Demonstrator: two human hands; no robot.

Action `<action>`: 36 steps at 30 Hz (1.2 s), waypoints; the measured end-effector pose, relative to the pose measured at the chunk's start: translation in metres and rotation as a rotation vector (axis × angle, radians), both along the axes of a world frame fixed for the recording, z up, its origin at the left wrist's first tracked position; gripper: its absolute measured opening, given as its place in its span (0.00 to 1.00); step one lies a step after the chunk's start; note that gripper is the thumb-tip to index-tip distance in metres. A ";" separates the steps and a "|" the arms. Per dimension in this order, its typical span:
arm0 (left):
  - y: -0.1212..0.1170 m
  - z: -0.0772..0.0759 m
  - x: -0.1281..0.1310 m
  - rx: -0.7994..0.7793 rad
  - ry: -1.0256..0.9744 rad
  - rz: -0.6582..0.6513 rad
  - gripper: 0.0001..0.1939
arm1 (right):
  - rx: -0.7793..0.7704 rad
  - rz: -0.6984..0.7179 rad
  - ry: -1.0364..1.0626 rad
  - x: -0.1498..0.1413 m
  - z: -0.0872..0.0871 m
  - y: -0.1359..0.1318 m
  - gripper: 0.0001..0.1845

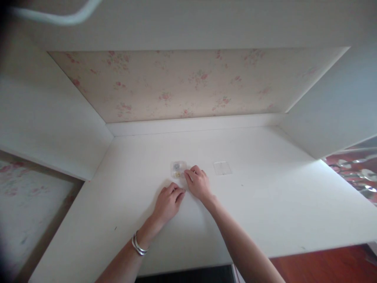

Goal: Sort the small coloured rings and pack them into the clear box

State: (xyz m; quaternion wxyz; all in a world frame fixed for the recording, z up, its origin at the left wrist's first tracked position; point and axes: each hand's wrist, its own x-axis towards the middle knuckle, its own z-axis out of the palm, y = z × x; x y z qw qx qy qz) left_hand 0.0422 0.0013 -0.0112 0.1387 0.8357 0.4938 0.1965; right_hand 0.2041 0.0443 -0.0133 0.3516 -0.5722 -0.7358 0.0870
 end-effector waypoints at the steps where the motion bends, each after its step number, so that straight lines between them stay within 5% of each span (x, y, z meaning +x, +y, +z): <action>1: 0.000 -0.001 0.000 -0.005 -0.006 -0.001 0.10 | -0.005 -0.005 -0.005 0.000 -0.001 0.001 0.13; 13: 0.008 -0.007 -0.005 -0.119 -0.426 0.126 0.10 | -0.080 -0.043 0.194 0.018 -0.010 -0.043 0.13; 21: 0.024 0.003 0.005 0.019 -0.372 0.249 0.09 | -0.072 0.179 -0.159 0.006 0.004 -0.065 0.12; 30: 0.058 0.004 0.025 0.129 -0.291 0.212 0.09 | -0.055 0.178 -0.277 0.006 0.002 -0.064 0.11; 36: 0.051 0.004 0.013 0.116 -0.377 0.265 0.11 | -0.010 0.201 -0.290 0.007 -0.001 -0.064 0.10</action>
